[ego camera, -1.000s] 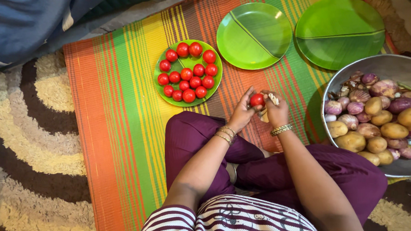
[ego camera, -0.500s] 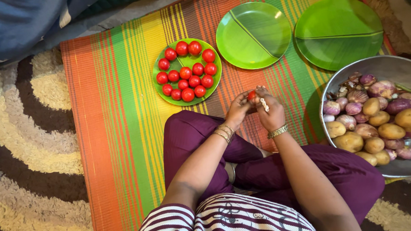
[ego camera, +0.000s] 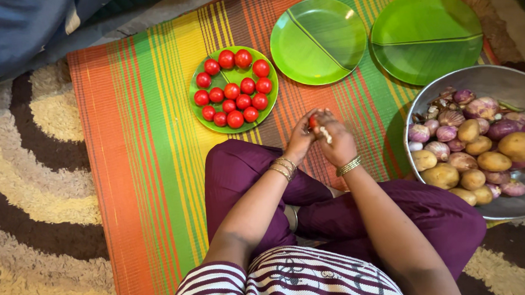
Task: The person wipes tomatoes with a cloth, handling them one at a time and returning them to a plate.
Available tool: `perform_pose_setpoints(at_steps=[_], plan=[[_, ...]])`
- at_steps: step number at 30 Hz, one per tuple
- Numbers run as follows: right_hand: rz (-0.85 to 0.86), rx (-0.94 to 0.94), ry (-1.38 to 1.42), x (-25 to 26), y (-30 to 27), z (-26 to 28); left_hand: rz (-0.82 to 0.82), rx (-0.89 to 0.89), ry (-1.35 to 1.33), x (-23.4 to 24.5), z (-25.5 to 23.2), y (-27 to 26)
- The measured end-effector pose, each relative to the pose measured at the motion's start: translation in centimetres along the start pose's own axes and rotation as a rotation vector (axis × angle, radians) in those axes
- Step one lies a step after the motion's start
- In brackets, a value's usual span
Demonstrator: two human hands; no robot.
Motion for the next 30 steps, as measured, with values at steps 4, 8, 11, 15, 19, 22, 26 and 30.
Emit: perform_pose_setpoints(at_steps=[4, 8, 11, 15, 19, 22, 26, 30], plan=[[-0.085, 0.414, -0.242, -0.4, -0.4, 0.5, -0.142, 0.112, 0.060, 0.3, -0.7, -0.2], [0.035, -0.128, 0.052, -1.2, -0.1, -2.7, -0.065, 0.143, -0.021, -0.7, -1.1, -0.6], [-0.051, -0.396, 0.494, -2.3, -0.1, -5.4, -0.018, 0.136, 0.041, -1.1, -1.3, -0.7], [-0.082, -0.431, 0.986, -3.4, 0.1, -7.4, -0.026, 0.116, 0.000, -1.2, -1.0, -0.4], [-0.070, -0.451, 0.594, -2.1, 0.1, -5.0, -0.034, 0.194, -0.014, -0.9, -0.1, -0.2], [-0.018, -0.150, 0.052, -0.8, 0.0, -1.9, -0.053, 0.185, -0.020, 0.2, 1.1, 0.1], [0.028, 0.299, -0.256, -0.5, -0.3, 1.0, 0.019, -0.012, -0.003, 1.5, 3.2, 0.5], [-0.006, 0.216, -0.213, -0.7, 0.4, -0.2, 0.020, 0.050, 0.095, 1.4, 3.7, 0.5]])
Point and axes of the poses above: each hand's wrist, its own y-axis towards the middle knuckle, its own x-axis out of the back of the hand, z = x × y, the point moved 3 cm from there along y, towards the middle knuckle, and after that the axes turned 2 degrees about z, right-handed, at the moved point
